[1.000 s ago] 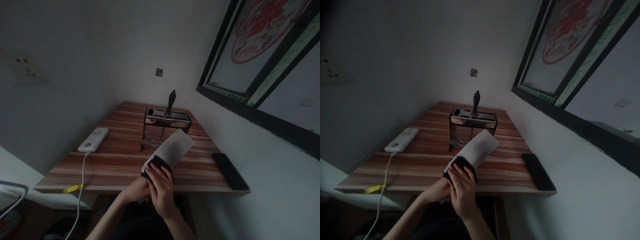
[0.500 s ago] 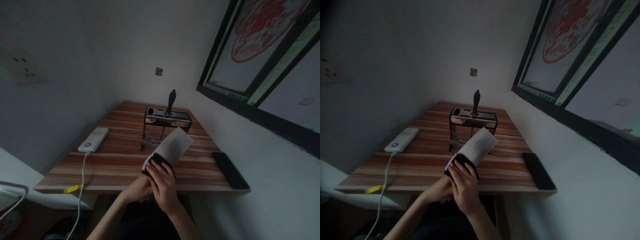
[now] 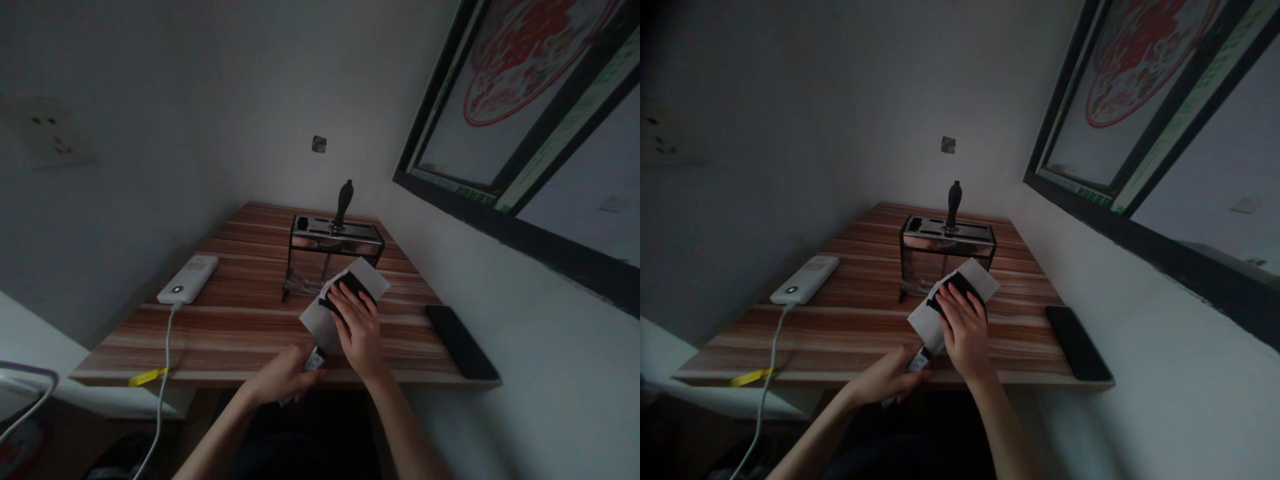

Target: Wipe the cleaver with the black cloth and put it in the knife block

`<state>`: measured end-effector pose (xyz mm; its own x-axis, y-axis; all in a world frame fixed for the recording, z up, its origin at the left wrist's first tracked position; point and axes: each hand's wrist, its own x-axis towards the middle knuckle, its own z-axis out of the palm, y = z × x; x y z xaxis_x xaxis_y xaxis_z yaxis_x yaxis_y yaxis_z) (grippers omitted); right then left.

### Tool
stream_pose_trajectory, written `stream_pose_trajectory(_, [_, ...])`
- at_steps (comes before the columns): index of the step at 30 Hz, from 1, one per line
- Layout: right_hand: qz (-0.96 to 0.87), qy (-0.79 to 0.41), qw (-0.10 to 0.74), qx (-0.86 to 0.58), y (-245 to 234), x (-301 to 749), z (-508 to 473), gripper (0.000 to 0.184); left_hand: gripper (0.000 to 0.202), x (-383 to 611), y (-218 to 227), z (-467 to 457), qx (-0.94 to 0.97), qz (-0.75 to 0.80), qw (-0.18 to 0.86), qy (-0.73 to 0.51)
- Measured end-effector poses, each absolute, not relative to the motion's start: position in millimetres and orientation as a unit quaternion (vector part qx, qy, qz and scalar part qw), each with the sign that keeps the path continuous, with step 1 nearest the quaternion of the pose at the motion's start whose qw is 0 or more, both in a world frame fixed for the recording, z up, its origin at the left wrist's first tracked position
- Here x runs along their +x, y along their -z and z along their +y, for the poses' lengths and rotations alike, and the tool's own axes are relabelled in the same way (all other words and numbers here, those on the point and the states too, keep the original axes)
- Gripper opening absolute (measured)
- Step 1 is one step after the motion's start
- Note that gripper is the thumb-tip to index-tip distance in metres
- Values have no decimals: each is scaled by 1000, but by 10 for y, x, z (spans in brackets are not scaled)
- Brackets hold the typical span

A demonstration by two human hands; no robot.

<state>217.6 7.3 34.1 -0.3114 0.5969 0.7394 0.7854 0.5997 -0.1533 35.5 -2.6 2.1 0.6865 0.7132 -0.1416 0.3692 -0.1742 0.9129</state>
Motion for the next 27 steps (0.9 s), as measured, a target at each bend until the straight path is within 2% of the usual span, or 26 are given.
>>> stream_pose_trajectory(14, [-717, 187, 451, -497, -602, 2480, 376, 35, 15, 345, -36, -35, 760, 368, 516, -145])
stream_pose_trajectory(22, [-726, 155, 458, -489, -546, 2392, 277, 32, 14, 344, 0, -33, 750, 379, 523, -146])
stream_pose_trajectory(27, [-762, 115, 432, -468, -379, 2158, 116, 37, 14, 345, 5, -27, 742, 362, 540, -167])
